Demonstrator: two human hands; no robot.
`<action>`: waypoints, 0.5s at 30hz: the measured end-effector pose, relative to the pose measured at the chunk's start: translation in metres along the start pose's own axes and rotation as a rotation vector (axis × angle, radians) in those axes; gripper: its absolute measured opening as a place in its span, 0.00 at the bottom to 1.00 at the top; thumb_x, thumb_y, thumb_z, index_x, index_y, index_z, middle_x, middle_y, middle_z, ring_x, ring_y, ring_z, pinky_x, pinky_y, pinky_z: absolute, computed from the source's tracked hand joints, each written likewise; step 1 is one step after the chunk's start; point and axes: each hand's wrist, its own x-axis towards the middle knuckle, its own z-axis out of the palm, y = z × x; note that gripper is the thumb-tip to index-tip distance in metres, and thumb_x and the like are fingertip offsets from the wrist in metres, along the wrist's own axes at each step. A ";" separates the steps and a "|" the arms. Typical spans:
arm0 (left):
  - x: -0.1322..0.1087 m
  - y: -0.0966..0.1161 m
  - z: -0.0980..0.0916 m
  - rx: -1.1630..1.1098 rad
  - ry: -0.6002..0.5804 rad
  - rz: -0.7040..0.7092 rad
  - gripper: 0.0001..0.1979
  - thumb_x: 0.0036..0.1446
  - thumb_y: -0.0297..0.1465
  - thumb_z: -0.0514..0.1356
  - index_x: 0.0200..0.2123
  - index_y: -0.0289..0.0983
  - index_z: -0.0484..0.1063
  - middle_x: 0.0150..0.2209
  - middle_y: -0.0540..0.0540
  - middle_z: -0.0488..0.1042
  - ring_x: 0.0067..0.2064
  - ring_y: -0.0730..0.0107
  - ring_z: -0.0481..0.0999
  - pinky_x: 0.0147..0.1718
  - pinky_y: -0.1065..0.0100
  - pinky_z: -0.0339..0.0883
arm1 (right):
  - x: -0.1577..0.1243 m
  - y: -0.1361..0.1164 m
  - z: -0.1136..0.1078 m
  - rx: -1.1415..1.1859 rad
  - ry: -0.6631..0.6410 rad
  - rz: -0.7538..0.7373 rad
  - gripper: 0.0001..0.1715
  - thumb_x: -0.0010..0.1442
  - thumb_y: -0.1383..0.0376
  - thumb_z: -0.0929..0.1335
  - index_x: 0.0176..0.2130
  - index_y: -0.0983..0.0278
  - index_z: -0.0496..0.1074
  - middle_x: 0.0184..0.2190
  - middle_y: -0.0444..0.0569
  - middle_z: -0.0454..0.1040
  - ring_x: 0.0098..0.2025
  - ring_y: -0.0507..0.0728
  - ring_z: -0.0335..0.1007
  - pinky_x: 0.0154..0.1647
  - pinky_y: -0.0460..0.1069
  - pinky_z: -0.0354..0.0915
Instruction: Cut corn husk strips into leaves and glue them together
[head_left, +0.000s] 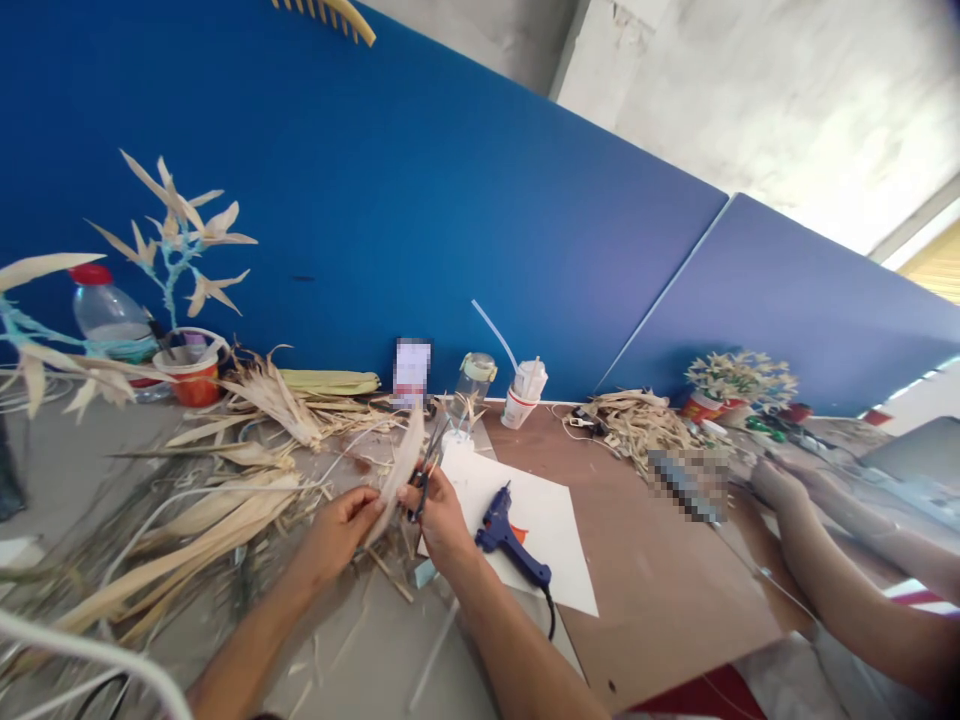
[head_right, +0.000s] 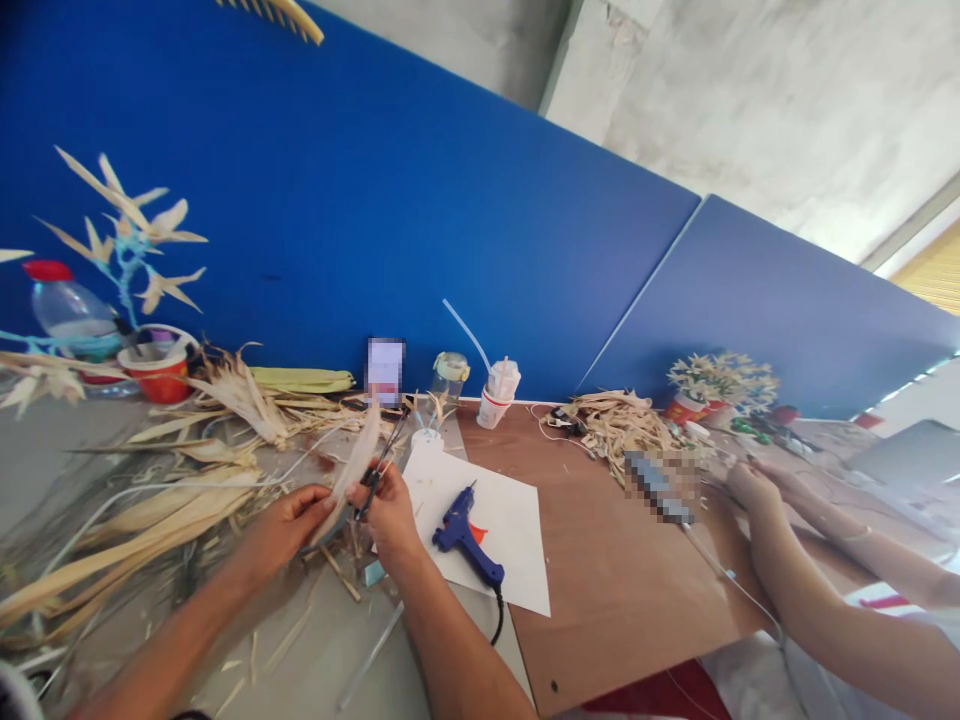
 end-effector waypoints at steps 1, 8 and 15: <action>0.000 -0.001 0.000 0.015 -0.023 0.001 0.06 0.42 0.27 0.68 0.18 0.37 0.74 0.19 0.50 0.70 0.23 0.70 0.64 0.23 0.73 0.56 | 0.000 0.001 0.000 -0.017 0.009 -0.024 0.24 0.38 0.61 0.76 0.36 0.61 0.67 0.26 0.40 0.73 0.24 0.51 0.66 0.24 0.44 0.60; -0.002 -0.004 -0.002 0.113 0.103 0.122 0.09 0.46 0.25 0.66 0.18 0.39 0.73 0.17 0.53 0.64 0.22 0.70 0.59 0.22 0.74 0.52 | 0.003 0.001 -0.002 -0.140 0.079 -0.032 0.22 0.40 0.63 0.73 0.37 0.61 0.67 0.22 0.39 0.74 0.25 0.54 0.70 0.29 0.48 0.66; 0.003 -0.004 -0.006 0.077 0.043 0.092 0.09 0.40 0.33 0.70 0.19 0.38 0.74 0.17 0.52 0.66 0.21 0.72 0.60 0.20 0.73 0.54 | 0.002 0.004 -0.001 -0.080 0.068 -0.040 0.23 0.39 0.61 0.74 0.36 0.61 0.66 0.24 0.41 0.76 0.26 0.54 0.71 0.31 0.49 0.67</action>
